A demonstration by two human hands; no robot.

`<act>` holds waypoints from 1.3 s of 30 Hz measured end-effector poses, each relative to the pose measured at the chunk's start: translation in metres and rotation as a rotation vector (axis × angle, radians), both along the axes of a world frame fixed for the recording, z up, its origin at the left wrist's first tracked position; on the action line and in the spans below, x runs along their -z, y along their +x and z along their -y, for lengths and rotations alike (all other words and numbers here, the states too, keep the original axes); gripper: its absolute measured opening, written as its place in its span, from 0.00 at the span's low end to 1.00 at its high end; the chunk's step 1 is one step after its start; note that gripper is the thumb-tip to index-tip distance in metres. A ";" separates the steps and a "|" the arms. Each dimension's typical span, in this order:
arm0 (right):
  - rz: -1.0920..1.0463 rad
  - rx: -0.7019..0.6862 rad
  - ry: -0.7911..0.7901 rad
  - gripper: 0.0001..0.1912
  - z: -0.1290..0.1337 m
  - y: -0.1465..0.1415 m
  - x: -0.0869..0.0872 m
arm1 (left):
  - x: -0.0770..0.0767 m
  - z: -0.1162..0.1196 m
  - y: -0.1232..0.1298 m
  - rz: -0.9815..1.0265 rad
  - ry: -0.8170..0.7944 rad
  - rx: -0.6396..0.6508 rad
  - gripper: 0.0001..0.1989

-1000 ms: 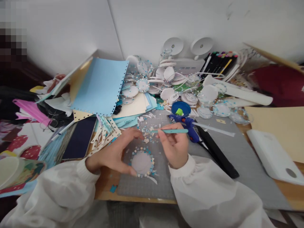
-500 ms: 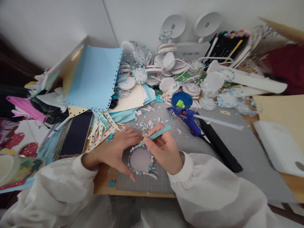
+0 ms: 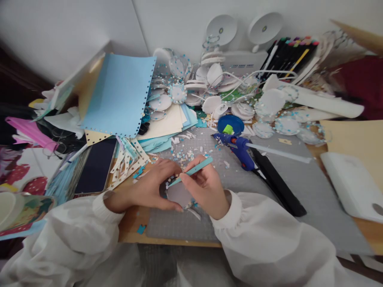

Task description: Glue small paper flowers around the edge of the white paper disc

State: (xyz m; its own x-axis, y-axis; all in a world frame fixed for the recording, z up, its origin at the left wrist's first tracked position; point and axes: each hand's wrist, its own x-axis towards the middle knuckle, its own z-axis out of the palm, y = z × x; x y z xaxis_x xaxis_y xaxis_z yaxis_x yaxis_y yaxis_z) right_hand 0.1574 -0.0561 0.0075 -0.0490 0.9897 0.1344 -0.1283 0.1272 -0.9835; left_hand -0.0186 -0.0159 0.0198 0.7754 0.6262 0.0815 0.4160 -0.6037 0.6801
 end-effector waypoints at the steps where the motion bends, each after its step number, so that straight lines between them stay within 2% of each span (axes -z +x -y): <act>1: 0.017 0.003 0.007 0.09 0.000 0.000 0.000 | 0.000 0.000 0.000 0.000 0.003 -0.002 0.31; 13: 0.099 -0.074 0.033 0.06 0.001 0.000 -0.001 | -0.002 0.000 0.000 -0.013 0.015 0.005 0.32; 23: 0.088 -0.064 0.041 0.06 0.000 -0.001 0.001 | -0.001 -0.001 0.000 -0.009 0.028 0.013 0.31; 31: 0.047 -0.048 -0.016 0.07 0.000 -0.001 -0.001 | 0.001 -0.001 -0.001 -0.013 0.015 0.007 0.30; 39: 0.166 -0.072 0.077 0.04 0.003 0.000 0.003 | -0.001 -0.002 0.001 -0.024 0.014 0.016 0.30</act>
